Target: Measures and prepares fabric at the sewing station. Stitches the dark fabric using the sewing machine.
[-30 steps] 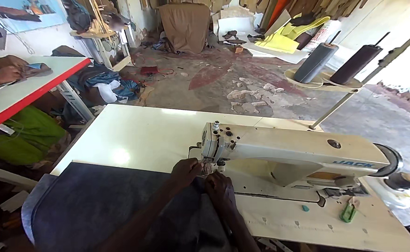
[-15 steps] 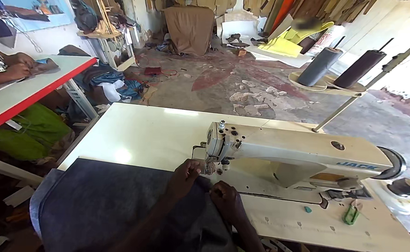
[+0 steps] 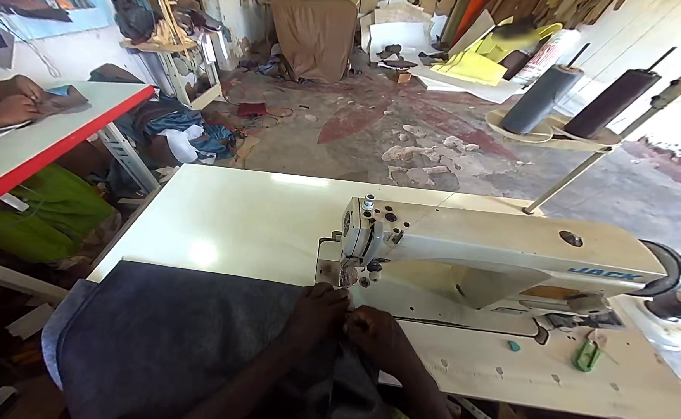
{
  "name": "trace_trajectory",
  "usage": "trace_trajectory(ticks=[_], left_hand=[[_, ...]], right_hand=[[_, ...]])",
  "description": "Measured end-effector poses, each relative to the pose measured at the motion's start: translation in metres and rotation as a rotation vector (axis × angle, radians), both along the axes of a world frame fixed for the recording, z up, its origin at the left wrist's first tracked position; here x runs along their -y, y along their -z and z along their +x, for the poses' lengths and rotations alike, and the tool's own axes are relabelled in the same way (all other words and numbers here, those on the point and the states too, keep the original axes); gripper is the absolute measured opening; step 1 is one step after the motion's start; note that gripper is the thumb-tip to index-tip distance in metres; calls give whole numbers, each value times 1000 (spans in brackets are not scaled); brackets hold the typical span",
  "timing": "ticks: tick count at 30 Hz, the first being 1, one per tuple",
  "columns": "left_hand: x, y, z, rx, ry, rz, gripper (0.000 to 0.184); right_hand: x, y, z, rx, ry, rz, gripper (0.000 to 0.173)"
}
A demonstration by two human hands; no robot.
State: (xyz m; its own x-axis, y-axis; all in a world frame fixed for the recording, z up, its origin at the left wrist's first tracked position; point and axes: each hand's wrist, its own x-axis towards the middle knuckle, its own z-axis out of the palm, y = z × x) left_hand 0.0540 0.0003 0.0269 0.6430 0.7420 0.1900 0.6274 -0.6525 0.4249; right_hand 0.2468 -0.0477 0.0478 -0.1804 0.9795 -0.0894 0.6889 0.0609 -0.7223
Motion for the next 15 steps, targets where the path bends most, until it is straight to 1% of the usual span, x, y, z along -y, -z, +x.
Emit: trace_trajectory(ticks=[2, 4, 6, 8, 9, 10, 12, 15], left_hand=[[-1, -4, -2, -62, 2, 9, 36], [-3, -7, -4, -98, -12, 37, 36], [-11, -6, -8, -99, -30, 96, 31], [-24, 0, -14, -95, -54, 159, 25], [-32, 0, -18, -113, -63, 155, 28], [-40, -2, -20, -143, -68, 142, 33], [-57, -9, -22, -191, -66, 121, 37], [-79, -17, -16, -310, -59, 108, 41]], right_hand=[[-7, 8, -1, -6, 112, 172, 28], [-10, 13, -7, 28, 121, 278, 26], [-5, 16, -24, 42, 106, 366, 26], [11, 20, -44, 76, 104, 370, 36], [20, 24, -52, 115, 100, 359, 43], [29, 30, -57, 169, 93, 368, 45], [43, 40, -63, 239, 78, 399, 43], [57, 47, -62, 274, 87, 444, 42]])
